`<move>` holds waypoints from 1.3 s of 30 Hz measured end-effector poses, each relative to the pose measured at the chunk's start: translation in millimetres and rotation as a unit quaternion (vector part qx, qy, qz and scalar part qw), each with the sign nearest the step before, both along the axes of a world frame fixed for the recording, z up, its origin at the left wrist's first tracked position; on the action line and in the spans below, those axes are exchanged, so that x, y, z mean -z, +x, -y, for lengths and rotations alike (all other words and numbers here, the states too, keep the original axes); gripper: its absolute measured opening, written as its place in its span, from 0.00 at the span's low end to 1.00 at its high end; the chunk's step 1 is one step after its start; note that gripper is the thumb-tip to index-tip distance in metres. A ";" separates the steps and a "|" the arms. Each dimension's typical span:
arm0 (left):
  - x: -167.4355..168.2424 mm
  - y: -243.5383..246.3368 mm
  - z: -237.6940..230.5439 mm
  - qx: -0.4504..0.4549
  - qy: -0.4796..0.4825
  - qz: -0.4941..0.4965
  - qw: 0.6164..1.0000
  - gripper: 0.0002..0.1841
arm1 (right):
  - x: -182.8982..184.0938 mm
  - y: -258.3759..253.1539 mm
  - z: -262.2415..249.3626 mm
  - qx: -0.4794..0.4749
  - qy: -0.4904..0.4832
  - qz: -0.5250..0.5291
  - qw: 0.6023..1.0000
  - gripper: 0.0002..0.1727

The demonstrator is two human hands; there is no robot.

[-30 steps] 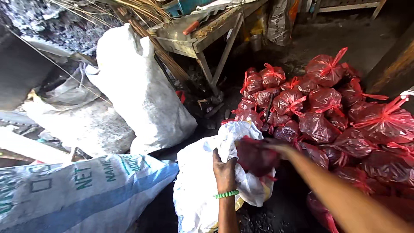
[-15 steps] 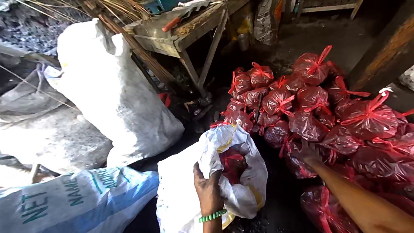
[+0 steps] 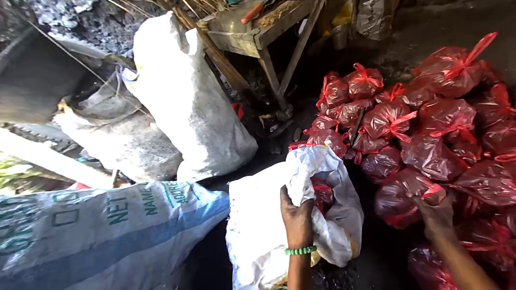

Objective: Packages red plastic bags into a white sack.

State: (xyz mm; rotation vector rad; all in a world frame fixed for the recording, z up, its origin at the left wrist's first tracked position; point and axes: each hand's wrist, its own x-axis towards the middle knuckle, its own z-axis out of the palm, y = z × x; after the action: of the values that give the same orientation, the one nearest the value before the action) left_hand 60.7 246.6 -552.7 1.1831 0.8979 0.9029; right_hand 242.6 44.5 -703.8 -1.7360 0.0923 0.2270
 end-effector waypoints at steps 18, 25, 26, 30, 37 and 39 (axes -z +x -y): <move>-3.6 2.3 -1.2 0.029 0.018 0.025 0.999 0.37 | 18.5 35.5 68.8 -0.613 -0.485 -0.089 0.617 0.55; -1.3 13.9 -2.5 0.013 0.005 0.035 0.999 0.35 | 16.2 -10.8 68.3 -0.678 -0.473 -0.146 0.543 0.48; -1.2 13.5 -2.6 0.010 0.002 0.038 0.999 0.36 | 21.0 -12.4 70.0 -0.687 -0.448 -0.151 0.552 0.44; -3.8 8.4 -3.9 0.008 -0.016 0.041 0.999 0.36 | 33.8 -1.8 93.1 -0.623 -0.327 -0.242 0.667 0.37; -6.3 -0.9 -4.5 0.044 -0.022 0.018 0.999 0.34 | 11.0 -8.4 53.0 -0.100 0.081 -0.282 0.951 0.23; -7.5 -3.1 -3.9 0.051 -0.020 0.020 0.998 0.34 | -4.4 -22.1 -10.8 -0.071 0.197 -0.240 0.948 0.24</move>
State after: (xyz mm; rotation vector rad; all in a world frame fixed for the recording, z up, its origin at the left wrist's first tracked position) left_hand 57.6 250.5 -545.3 1.1631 0.8126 0.8195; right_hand 220.4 55.3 -699.3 -1.2605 0.2606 0.7247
